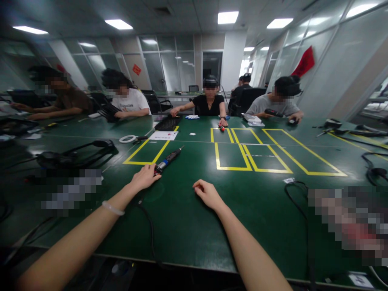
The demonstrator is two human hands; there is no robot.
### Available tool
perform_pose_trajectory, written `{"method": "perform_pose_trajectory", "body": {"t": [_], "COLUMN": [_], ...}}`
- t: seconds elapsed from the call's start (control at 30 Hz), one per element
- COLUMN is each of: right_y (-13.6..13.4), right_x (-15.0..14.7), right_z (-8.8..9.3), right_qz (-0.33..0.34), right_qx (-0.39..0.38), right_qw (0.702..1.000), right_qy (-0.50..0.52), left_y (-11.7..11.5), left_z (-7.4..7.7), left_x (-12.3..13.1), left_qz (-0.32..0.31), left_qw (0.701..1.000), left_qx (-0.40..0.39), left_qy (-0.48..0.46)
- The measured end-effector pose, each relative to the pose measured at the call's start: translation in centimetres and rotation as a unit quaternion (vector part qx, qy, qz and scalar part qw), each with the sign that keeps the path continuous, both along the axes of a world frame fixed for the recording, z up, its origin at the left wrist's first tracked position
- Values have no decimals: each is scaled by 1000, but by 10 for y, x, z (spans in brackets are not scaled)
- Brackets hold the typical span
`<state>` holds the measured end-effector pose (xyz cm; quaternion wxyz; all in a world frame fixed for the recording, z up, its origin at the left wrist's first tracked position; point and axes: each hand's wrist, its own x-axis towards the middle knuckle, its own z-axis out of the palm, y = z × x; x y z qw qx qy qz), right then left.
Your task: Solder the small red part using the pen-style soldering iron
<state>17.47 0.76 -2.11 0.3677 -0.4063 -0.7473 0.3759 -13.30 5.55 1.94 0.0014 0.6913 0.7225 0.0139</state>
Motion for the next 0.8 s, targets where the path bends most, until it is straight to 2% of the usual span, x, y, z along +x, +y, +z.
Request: {"method": "perform_pose_trajectory", "body": {"t": [0.13, 0.27, 0.43, 0.6, 0.8], "right_y": [0, 1, 1, -2, -2], "right_x": [1, 1, 0, -1, -1], "right_z": [1, 1, 2, 4, 4], "right_qz": [-1, 1, 1, 3, 1], "right_qx": [0, -3, 2, 2, 7], "right_qw": [1000, 1000, 1000, 1000, 999], "right_qy": [-8, -13, -21, -25, -32], "left_y": [17, 18, 4, -1, -2], "left_z": [2, 6, 3, -4, -5], "left_x": [-27, -37, -29, -21, -15], "left_qz": [49, 60, 35, 44, 59], "left_qw": [999, 997, 989, 984, 980], "left_qx": [-11, 28, 120, 144, 160], "left_qy": [-4, 26, 83, 99, 102]}}
